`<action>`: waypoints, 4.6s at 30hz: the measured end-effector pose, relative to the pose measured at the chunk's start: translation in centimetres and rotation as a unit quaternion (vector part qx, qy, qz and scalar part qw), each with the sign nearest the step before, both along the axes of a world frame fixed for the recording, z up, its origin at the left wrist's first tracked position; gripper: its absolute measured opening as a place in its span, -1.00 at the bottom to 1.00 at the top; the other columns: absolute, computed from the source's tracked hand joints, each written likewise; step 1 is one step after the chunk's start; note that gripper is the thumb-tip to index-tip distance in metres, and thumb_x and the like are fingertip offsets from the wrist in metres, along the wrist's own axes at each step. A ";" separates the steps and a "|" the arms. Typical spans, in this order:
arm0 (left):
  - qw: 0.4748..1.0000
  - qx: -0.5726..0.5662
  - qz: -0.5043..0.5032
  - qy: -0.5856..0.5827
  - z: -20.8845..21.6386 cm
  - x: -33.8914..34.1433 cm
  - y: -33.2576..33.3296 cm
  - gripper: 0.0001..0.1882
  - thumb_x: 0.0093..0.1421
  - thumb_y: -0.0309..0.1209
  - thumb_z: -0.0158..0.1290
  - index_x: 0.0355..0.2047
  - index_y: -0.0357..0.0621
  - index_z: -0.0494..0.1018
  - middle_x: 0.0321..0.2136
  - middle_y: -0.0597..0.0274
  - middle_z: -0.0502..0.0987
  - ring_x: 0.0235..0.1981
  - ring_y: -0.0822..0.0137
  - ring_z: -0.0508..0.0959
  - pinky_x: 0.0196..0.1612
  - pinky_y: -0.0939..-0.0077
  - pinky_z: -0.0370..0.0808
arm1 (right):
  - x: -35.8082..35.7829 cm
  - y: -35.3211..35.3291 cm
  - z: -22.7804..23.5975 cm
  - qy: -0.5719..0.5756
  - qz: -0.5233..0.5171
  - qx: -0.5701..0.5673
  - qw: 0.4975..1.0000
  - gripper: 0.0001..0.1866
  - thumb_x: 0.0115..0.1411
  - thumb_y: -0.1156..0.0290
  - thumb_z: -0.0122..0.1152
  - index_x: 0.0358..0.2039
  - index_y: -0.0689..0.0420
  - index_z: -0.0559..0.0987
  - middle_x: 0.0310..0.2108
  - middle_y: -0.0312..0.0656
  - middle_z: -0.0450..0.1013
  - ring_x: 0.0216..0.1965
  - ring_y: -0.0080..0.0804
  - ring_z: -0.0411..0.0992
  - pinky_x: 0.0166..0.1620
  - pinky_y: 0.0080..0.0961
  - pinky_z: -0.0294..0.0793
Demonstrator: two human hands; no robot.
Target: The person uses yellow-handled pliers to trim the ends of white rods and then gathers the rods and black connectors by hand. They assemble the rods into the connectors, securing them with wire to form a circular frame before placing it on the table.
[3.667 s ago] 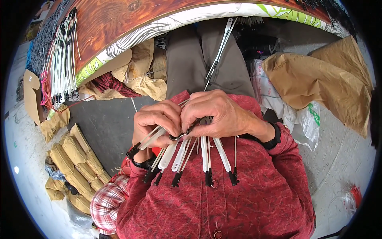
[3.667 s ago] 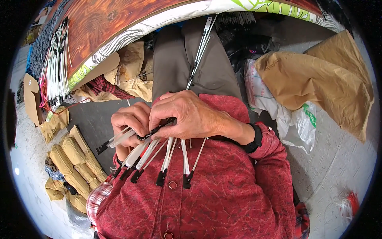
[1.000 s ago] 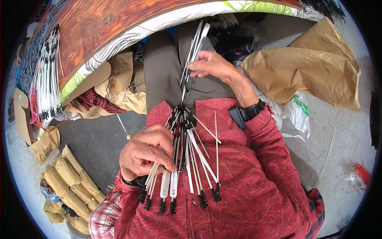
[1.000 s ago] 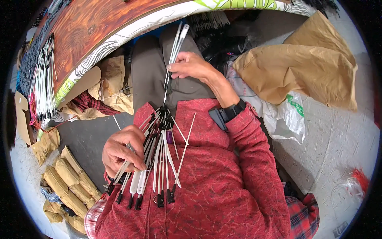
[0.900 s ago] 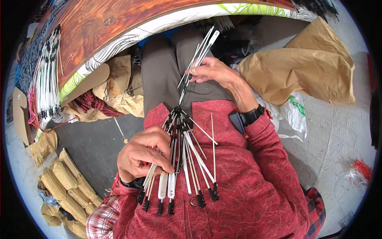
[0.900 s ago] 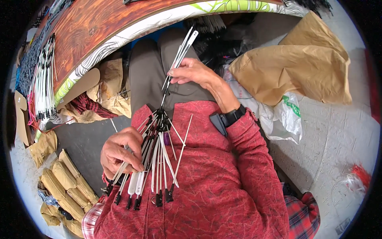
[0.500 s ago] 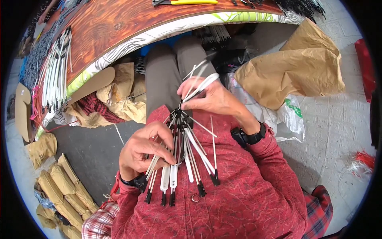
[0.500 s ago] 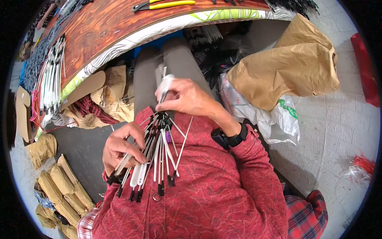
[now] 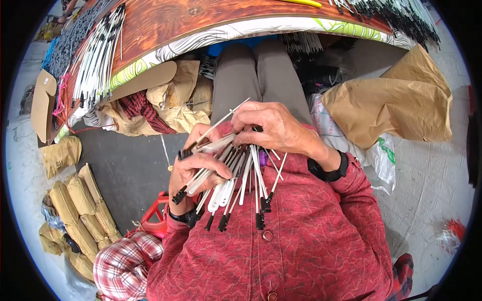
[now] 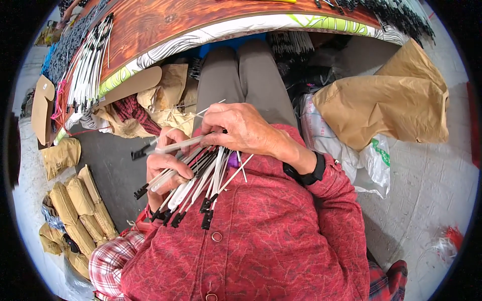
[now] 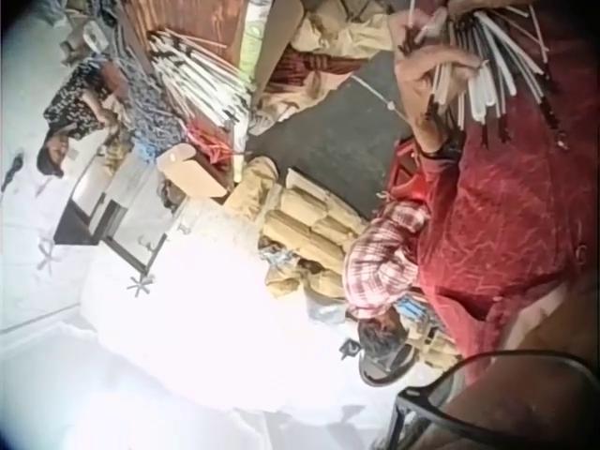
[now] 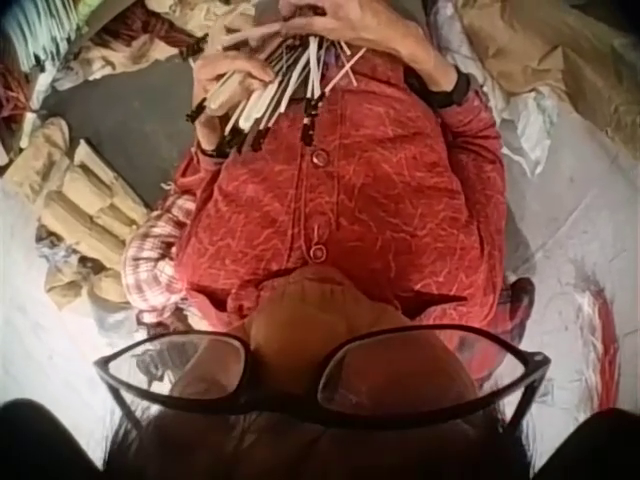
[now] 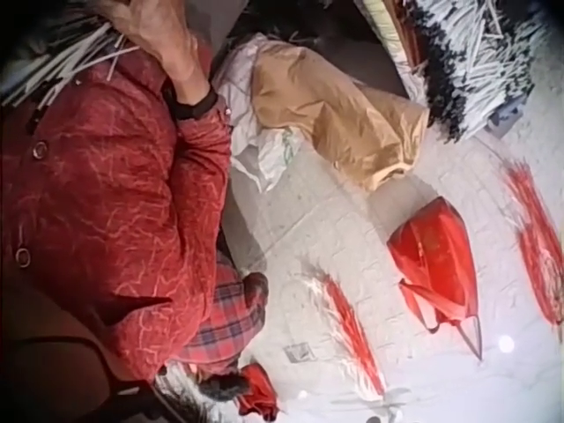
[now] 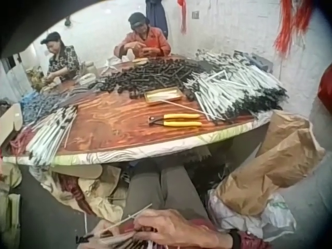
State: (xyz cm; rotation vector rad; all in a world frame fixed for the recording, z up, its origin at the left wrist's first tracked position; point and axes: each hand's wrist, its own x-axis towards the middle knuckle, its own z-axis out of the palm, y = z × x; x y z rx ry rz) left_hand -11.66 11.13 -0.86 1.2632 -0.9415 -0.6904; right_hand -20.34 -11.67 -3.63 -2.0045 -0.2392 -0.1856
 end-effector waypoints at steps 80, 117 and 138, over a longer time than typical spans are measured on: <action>0.991 0.116 0.052 -0.042 0.5 1.5 -8.3 -0.77 0.00 -0.45 0.39 -0.29 -0.14 0.67 -0.14 0.17 0.47 -0.11 0.30 0.48 -0.02 0.41 0.43 | 0.4 -5.7 0.4 0.064 0.053 0.225 0.971 -0.73 0.01 0.47 0.38 -0.31 0.17 0.47 -0.42 -0.24 0.46 -0.40 -0.41 0.44 -0.29 -0.42 0.43; 0.987 0.033 -0.026 0.155 -0.5 4.5 -5.8 -0.63 0.06 -0.42 0.31 -0.14 -0.28 0.52 -0.12 -0.09 0.51 -0.06 0.17 0.52 0.01 0.32 0.48 | 0.9 -4.1 1.3 -0.003 0.001 0.172 0.985 -0.71 0.00 0.54 0.43 -0.22 0.23 0.62 -0.31 -0.11 0.58 -0.30 -0.19 0.59 -0.21 -0.37 0.55; 0.991 0.108 -0.035 -0.065 0.0 6.3 -6.7 -0.89 0.13 -0.53 0.22 -0.33 -0.19 0.52 -0.32 0.12 0.61 -0.26 0.28 0.61 -0.19 0.37 0.53 | 0.9 -4.2 1.5 -0.015 0.051 0.199 0.979 -0.69 -0.03 0.60 0.40 -0.20 0.22 0.64 -0.28 -0.11 0.58 -0.25 -0.13 0.56 -0.20 -0.31 0.54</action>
